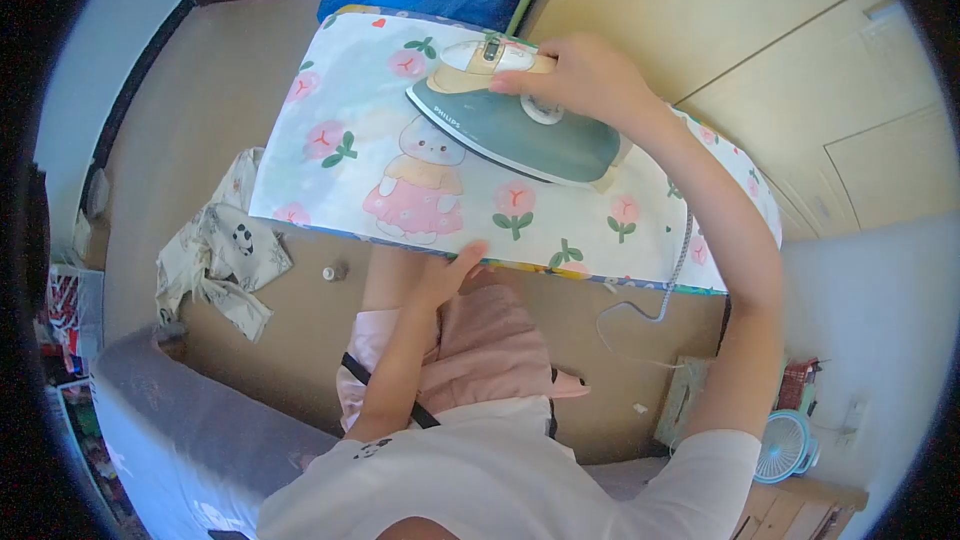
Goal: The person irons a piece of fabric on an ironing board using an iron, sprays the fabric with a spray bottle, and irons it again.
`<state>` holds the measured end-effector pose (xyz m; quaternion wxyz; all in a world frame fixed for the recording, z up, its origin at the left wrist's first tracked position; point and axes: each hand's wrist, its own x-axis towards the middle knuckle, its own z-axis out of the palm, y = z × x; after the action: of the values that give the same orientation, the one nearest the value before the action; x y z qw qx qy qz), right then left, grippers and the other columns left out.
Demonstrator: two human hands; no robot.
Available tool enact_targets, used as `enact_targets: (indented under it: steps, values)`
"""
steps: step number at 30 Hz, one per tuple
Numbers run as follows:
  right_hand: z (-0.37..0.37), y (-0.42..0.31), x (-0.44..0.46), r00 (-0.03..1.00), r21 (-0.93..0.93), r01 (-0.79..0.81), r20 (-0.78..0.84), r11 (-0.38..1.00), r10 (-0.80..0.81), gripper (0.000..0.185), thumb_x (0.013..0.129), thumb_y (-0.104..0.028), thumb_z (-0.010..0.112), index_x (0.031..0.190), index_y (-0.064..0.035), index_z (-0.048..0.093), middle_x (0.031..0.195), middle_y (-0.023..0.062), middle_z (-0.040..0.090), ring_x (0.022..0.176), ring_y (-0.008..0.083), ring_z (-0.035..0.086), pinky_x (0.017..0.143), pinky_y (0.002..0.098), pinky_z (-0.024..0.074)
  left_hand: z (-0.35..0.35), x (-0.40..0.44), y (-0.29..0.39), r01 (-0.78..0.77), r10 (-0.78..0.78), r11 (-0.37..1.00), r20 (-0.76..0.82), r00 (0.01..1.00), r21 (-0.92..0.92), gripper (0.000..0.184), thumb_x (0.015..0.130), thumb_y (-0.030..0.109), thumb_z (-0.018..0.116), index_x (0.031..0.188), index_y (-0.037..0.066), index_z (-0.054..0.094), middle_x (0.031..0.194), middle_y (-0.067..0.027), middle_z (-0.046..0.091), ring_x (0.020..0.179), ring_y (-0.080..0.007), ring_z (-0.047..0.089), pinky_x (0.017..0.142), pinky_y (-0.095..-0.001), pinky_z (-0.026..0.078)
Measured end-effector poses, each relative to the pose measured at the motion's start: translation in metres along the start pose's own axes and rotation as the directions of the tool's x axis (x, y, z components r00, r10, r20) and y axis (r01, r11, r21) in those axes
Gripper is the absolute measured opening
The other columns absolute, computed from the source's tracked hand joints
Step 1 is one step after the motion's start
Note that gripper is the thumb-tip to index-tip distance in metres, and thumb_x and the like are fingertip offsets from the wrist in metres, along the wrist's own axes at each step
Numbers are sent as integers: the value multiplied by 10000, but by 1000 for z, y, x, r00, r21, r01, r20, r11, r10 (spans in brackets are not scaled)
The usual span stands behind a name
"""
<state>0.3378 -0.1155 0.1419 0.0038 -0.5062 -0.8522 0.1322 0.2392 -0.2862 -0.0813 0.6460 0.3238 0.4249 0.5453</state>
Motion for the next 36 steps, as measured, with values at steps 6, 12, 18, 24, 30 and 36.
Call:
enact_targets:
  steps: [6,12,18,24,30,36]
  values:
    - [-28,33,-10,982,304,-124,-99,945,161,502,742,-519,660,743,-21,602,549,-10,486,449,66,451,430,215,356,-2,-3,10,42,-41,999,23,999,-4,189,841,208,620,899,35,570,678,15,514,573,-57,447,530,-208,408]
    - [-48,65,-35,966,735,-223,80,640,245,436,800,-457,623,822,-25,573,576,0,514,464,72,483,413,198,379,-1,-4,10,-59,60,997,18,998,-53,211,863,255,584,872,45,563,680,16,510,575,-59,438,518,-213,371]
    - [-32,49,-38,956,942,-286,269,176,119,270,900,-268,509,996,-16,512,730,50,573,602,126,565,539,246,492,-28,-9,10,-134,132,991,72,989,19,526,920,494,303,872,30,547,659,-23,534,601,-94,436,580,-239,330]
    - [2,28,-25,937,937,-349,350,-27,22,254,921,-200,452,1061,10,476,804,98,591,698,165,590,637,291,514,-83,-22,20,-154,117,961,167,979,231,618,908,531,294,602,49,530,568,-9,505,502,-68,400,478,-218,267]
    - [12,-7,-27,943,941,-331,331,64,10,285,915,-187,474,1075,48,486,825,100,599,703,149,595,643,276,510,-80,-61,59,-226,168,957,287,943,183,639,888,541,375,537,23,504,521,-34,490,468,-80,417,428,-222,244]
    - [22,-14,-19,941,928,-318,334,196,-57,346,901,-230,510,1102,52,514,908,105,621,774,143,609,715,278,500,-70,-69,76,-419,372,907,398,839,36,553,890,438,446,521,30,503,494,-52,478,437,-130,424,405,-248,242]
